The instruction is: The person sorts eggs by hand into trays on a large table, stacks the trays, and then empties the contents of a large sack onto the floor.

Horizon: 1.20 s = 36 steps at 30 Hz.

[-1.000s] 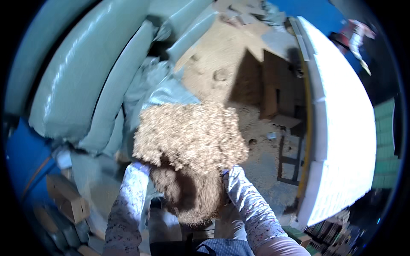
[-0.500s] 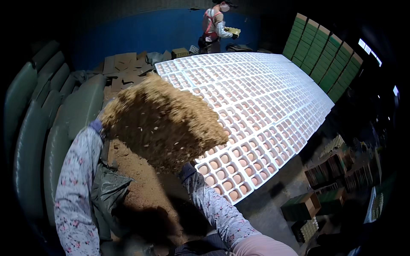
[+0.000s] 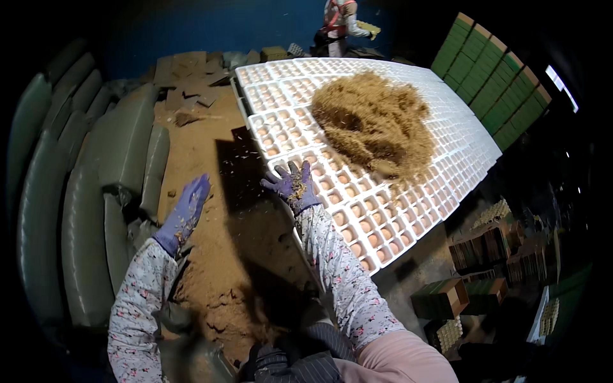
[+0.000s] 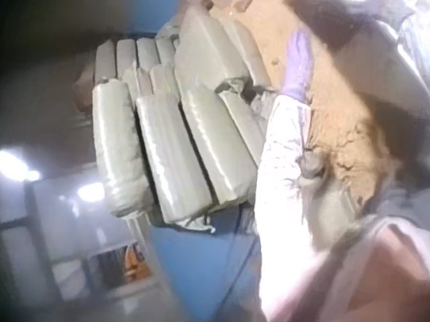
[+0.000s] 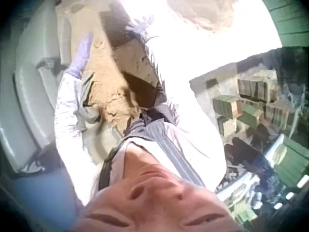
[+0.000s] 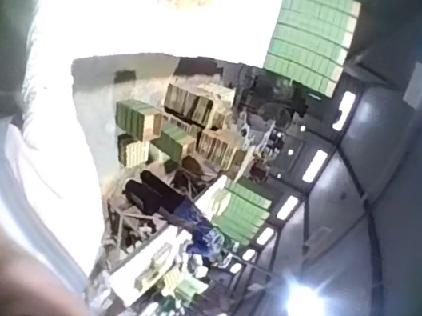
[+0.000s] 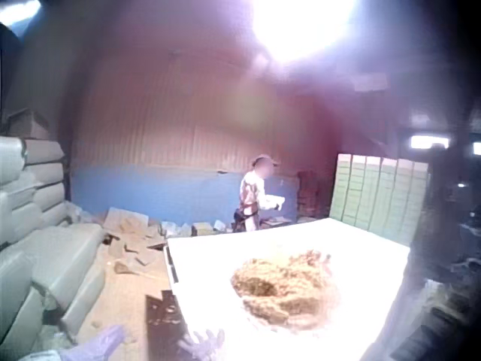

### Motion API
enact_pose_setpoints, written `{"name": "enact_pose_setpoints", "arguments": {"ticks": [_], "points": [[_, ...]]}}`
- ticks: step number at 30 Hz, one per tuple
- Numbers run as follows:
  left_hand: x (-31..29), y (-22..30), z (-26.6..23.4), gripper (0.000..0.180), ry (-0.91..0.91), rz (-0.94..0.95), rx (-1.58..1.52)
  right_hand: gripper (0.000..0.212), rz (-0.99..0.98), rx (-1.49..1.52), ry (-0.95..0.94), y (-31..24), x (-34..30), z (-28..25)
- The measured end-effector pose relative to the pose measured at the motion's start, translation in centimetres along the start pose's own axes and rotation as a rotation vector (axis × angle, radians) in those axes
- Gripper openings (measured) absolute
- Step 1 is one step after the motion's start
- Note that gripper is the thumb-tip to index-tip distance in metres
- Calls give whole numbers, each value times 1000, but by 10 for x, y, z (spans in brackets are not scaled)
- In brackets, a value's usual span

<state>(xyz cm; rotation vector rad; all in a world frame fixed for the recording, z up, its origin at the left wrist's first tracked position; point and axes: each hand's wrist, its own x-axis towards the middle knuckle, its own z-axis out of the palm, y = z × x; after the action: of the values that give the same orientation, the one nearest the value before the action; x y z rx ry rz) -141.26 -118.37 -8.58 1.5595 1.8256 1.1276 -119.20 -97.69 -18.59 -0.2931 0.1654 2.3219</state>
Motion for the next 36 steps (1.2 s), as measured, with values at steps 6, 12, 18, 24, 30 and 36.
{"name": "enact_pose_setpoints", "arguments": {"ticks": [6, 12, 18, 24, 30, 36], "points": [[-326, -204, -5, 54, 210, -843, -556, 88, 312, -846, 321, 181, -95, -140], [-595, -266, 79, 69, 705, -1345, -783, 77, 855, -1009, 683, 246, -136, -326], [-398, -324, 35, 108, 455, -979, 644, 48, 593, -1340, 454, 152, -167, -471], [-358, -438, -98, 28, 711, -1314, 333, 40, 721, -1028, 795, 183, -210, -429], [-478, -386, -102, 26, 1245, -732, -131, 38, 769, -1108, 629, 203, -220, -407], [-496, -214, 25, 25, 812, -766, -112, 43, 848, -1354, 203, 304, -188, -319]]}}
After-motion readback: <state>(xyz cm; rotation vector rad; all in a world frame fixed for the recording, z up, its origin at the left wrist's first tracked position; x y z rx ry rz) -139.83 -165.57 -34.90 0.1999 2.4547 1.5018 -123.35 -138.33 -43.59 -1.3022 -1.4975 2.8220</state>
